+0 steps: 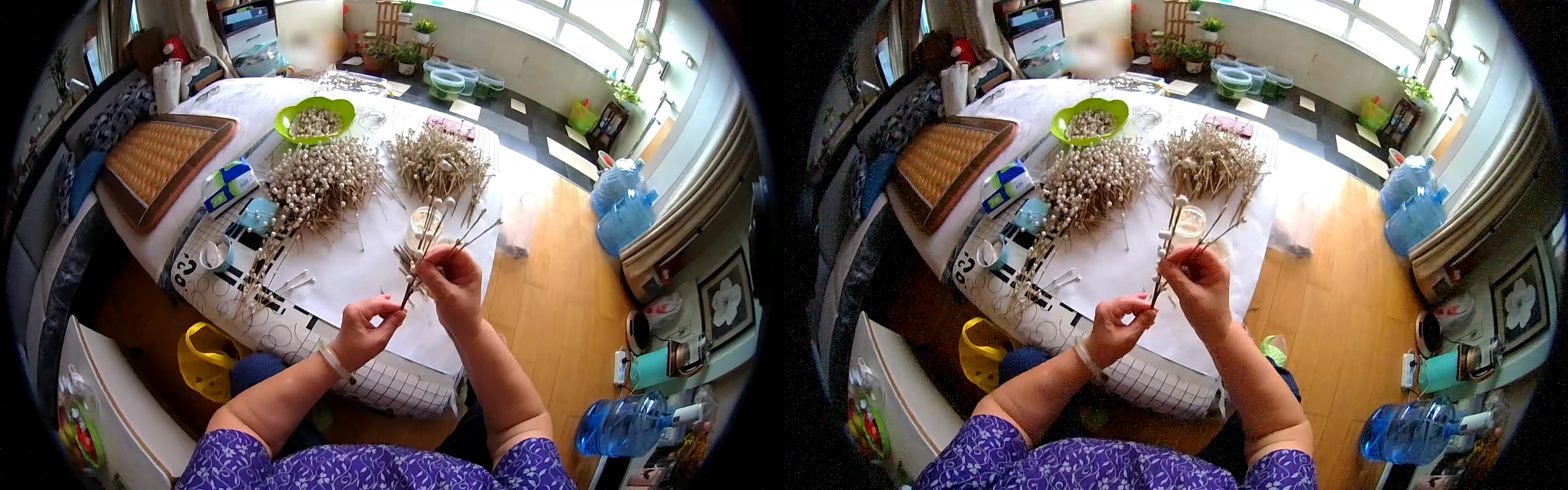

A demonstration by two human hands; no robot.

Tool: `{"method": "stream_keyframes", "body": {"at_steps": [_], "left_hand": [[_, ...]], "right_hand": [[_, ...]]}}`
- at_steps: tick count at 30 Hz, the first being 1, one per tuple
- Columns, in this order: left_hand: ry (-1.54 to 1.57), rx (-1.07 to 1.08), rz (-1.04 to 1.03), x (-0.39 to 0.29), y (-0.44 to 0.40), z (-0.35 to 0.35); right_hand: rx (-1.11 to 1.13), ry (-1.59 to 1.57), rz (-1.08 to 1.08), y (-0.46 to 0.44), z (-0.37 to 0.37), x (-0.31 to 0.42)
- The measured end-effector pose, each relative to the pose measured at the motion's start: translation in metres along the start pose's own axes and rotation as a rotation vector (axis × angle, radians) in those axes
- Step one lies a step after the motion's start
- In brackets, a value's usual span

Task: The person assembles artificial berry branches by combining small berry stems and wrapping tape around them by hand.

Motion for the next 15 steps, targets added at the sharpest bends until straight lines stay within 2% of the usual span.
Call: {"method": "stream_keyframes", "body": {"at_steps": [3,6,8,10,15], "left_hand": [[0.027,0.009,0.010,0.000,0.001,0.001],[0.024,0.007,0.007,-0.002,0.001,0.001],[0.013,0.023,0.001,-0.004,0.001,0.001],[0.022,0.020,0.011,-0.005,0.000,0.001],[0.035,-0.005,0.026,-0.005,0.001,0.002]], "right_hand": [[-0.005,-0.121,-0.047,-0.001,0.001,-0.001],[-0.023,-0.115,-0.105,0.000,0.002,0.000],[-0.106,-0.115,-0.091,-0.002,-0.003,0.005],[0.050,-0.088,-0.090,-0.001,0.003,0.000],[-0.011,-0.160,-0.116,-0.003,0.006,-0.010]]}}
Point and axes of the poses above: each hand's wrist, its own y-axis away from the middle knuckle, its own z-axis out of the back of the hand, x = y × z, the point moved 2 cm from there along -y, towards the middle knuckle, and after that the axes turned 7 degrees about x, right-handed, at the moved point
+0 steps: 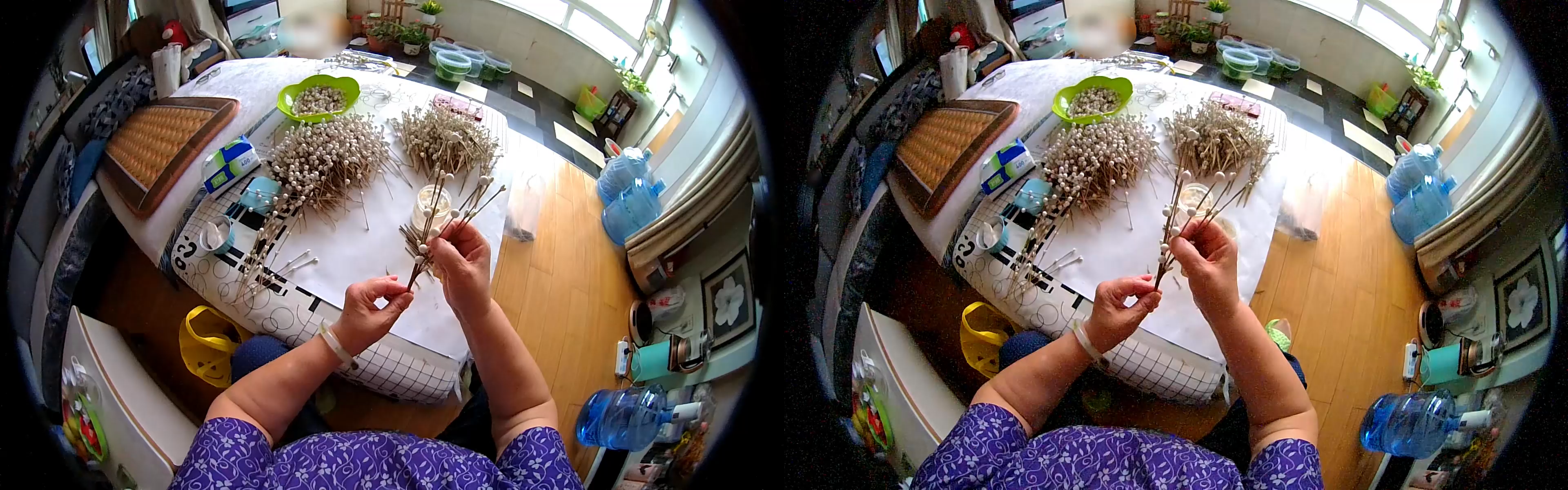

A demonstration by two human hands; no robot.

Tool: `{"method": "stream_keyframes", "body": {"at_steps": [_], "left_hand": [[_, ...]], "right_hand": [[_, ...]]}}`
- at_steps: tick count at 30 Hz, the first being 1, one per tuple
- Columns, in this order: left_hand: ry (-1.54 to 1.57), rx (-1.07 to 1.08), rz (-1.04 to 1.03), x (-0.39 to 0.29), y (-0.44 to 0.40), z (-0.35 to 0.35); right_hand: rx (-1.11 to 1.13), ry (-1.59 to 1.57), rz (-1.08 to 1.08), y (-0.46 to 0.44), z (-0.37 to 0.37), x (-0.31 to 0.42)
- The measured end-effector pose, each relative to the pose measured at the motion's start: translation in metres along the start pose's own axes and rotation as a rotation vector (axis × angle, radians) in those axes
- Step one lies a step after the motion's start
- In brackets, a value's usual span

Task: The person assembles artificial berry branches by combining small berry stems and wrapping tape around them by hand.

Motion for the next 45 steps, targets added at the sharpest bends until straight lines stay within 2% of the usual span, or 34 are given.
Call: {"method": "stream_keyframes", "body": {"at_steps": [3,5,8,11,14,15,21,23,27,29,35,38,42,45], "left_hand": [[0.011,0.038,-0.006,0.005,0.001,0.000],[0.409,0.010,0.194,0.009,0.004,-0.003],[0.462,0.029,0.194,0.012,0.005,-0.002],[0.430,0.040,0.187,0.012,0.005,-0.002],[0.383,0.032,0.176,0.007,0.003,0.001],[0.382,0.032,0.176,0.007,0.003,0.001],[0.235,-0.001,0.084,0.016,0.000,0.005],[0.139,-0.022,0.006,0.018,0.001,0.005],[0.082,-0.023,0.007,0.013,-0.001,0.009],[0.414,0.114,0.170,0.008,-0.003,0.006],[0.277,0.183,0.183,0.003,-0.004,0.007],[0.256,0.112,0.166,-0.001,-0.007,0.009],[0.297,0.019,0.120,-0.002,-0.010,0.014],[0.479,-0.042,0.164,-0.001,-0.008,0.013]], "right_hand": [[0.000,-0.103,-0.019,0.001,-0.005,0.007],[0.001,-0.188,-0.022,0.001,-0.008,0.006],[-0.003,-0.257,0.005,-0.001,-0.004,0.001],[0.017,-0.293,-0.008,0.000,-0.005,0.003],[0.019,-0.193,-0.083,0.000,-0.013,0.001],[0.042,-0.167,-0.189,0.003,-0.013,0.002],[0.060,-0.135,-0.226,0.003,-0.006,-0.007],[-0.002,-0.022,-0.137,0.002,-0.008,-0.007],[0.061,-0.007,-0.161,0.003,-0.007,-0.005],[0.068,-0.057,-0.220,0.002,-0.004,-0.011],[0.056,0.062,-0.255,0.004,0.000,-0.008],[0.106,0.080,-0.198,0.005,-0.003,-0.013],[0.129,0.136,-0.262,0.006,-0.007,-0.013],[0.164,0.199,-0.303,0.008,-0.011,-0.018]]}}
Point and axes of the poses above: each hand's wrist, its own y-axis away from the middle knuckle, its own z-axis out of the back of the hand, x = y × z, the point moved 2 cm from there along -y, towards the middle knuckle, and after that the axes turned 7 degrees about x, right-handed, at the moved point
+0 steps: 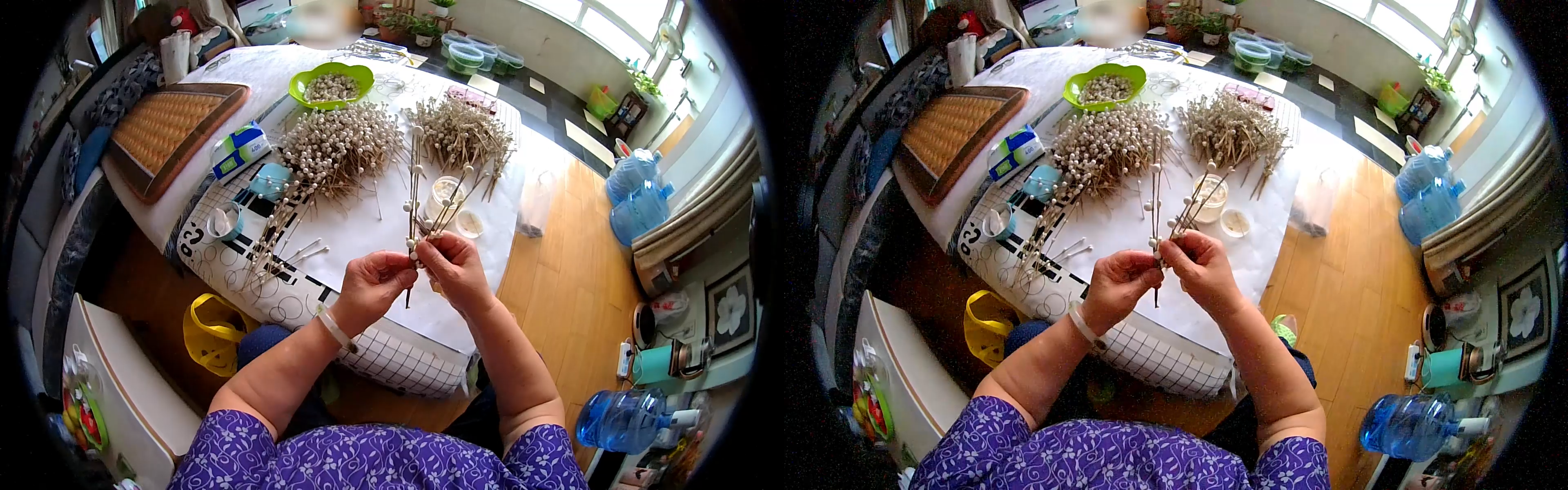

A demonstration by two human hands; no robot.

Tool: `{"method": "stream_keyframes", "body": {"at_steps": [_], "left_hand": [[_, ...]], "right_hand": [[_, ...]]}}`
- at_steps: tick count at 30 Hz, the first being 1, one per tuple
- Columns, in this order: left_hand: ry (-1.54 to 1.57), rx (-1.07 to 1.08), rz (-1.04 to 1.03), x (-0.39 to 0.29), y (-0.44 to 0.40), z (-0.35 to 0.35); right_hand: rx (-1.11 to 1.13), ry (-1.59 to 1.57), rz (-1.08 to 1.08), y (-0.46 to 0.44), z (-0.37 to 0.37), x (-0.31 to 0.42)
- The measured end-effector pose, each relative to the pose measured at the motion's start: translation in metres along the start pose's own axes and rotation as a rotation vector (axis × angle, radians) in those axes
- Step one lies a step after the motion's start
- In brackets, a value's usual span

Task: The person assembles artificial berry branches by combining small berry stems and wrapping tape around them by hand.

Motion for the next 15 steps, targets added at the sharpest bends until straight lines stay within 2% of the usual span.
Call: {"method": "stream_keyframes", "body": {"at_steps": [3,5,6,8,9,11,15], "left_hand": [[-0.102,0.000,-0.025,0.003,0.000,0.003],[-0.393,-0.030,-0.240,-0.004,0.001,0.003],[-0.394,-0.030,-0.239,-0.005,0.000,0.004],[-0.718,-0.011,-0.521,-0.014,-0.001,0.002],[-0.718,-0.010,-0.520,-0.015,-0.003,0.004],[-0.989,0.050,-0.625,-0.018,-0.003,0.005],[-1.105,0.056,-0.633,-0.017,-0.003,0.002]], "right_hand": [[-0.061,0.010,0.080,-0.001,-0.006,-0.001],[-0.117,-0.040,0.104,0.000,-0.009,-0.001],[-0.117,-0.041,0.104,0.000,-0.011,0.000],[-0.140,-0.086,0.087,0.000,-0.013,0.001],[-0.141,-0.087,0.086,0.000,-0.012,-0.001],[-0.161,-0.041,0.110,0.000,-0.010,-0.005],[-0.198,0.044,0.172,0.000,-0.010,-0.009]]}}
Point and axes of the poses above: each hand's wrist, its own y-axis away from the middle knuckle, its own z-axis out of the back of the hand, x = y × z, the point moved 2 cm from there along -y, towards the middle knuckle, and after that the axes turned 7 degrees about x, right-handed, at the moved point
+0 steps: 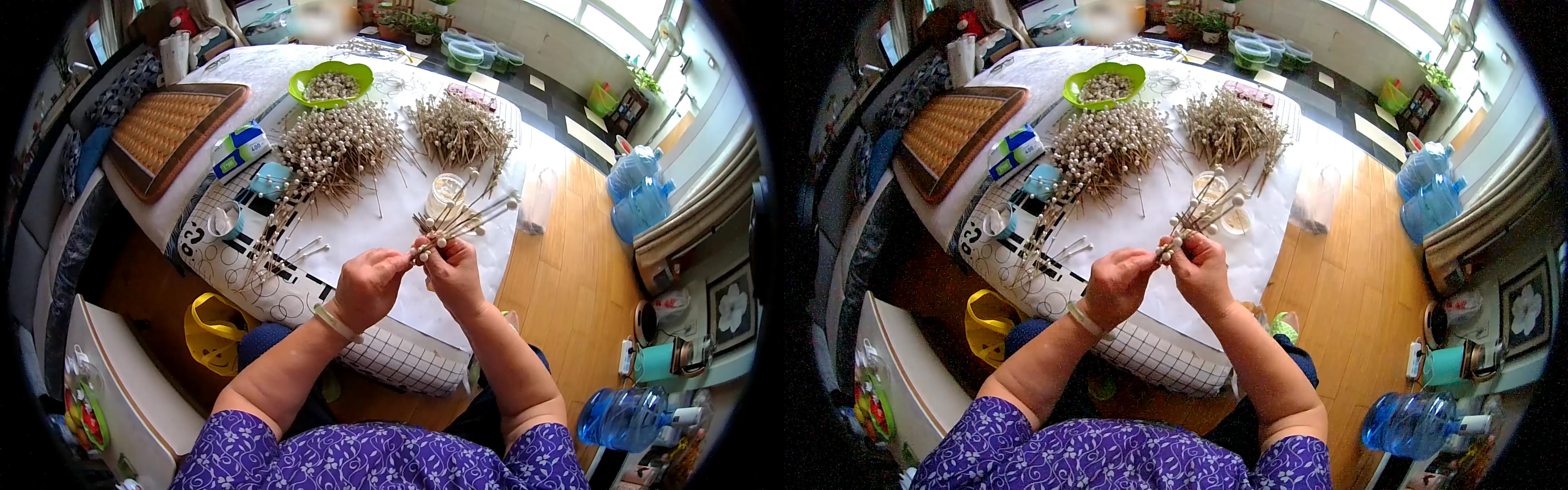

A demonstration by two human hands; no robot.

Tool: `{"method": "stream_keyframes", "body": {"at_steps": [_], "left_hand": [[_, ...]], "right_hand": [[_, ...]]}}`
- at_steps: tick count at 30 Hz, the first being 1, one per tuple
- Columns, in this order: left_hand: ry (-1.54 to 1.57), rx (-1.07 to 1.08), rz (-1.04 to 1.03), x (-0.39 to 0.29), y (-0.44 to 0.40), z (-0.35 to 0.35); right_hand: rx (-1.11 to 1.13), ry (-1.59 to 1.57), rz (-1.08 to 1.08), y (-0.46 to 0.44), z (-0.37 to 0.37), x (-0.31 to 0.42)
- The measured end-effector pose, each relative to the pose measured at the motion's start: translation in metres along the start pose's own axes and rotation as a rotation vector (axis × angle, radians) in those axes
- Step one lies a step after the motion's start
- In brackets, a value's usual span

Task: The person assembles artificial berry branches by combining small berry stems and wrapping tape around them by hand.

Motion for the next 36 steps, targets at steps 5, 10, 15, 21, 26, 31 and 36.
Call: {"method": "stream_keyframes", "body": {"at_steps": [5,10,15,21,26,31,36], "left_hand": [[0.594,0.079,0.381,0.010,0.006,-0.011],[1.017,0.052,0.639,0.013,0.009,-0.020],[1.335,-0.030,0.734,0.010,0.009,-0.020],[1.456,0.022,0.785,0.012,0.011,-0.023],[1.312,-0.007,0.778,0.011,0.009,-0.023],[1.256,-0.055,0.766,0.010,0.009,-0.024],[1.333,-0.028,0.817,0.010,0.012,-0.026]], "right_hand": [[0.082,-0.035,-0.083,-0.003,0.008,0.003],[0.046,-0.157,-0.114,-0.005,0.009,-0.004],[0.118,-0.317,-0.075,-0.004,0.007,0.000],[0.147,-0.214,-0.123,-0.003,0.012,0.004],[0.035,-0.086,0.032,-0.007,0.008,0.003],[0.053,-0.155,-0.040,-0.007,0.014,0.001],[0.114,-0.300,-0.088,-0.009,0.016,-0.003]]}}
Point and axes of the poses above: each hand's wrist, its own y-axis away from the middle knuckle, its own z-axis out of the back of the hand, x = y × z, the point moved 2 cm from there along -y, towards the middle knuckle, and after that the axes turned 7 degrees about x, right-handed, at the moved point
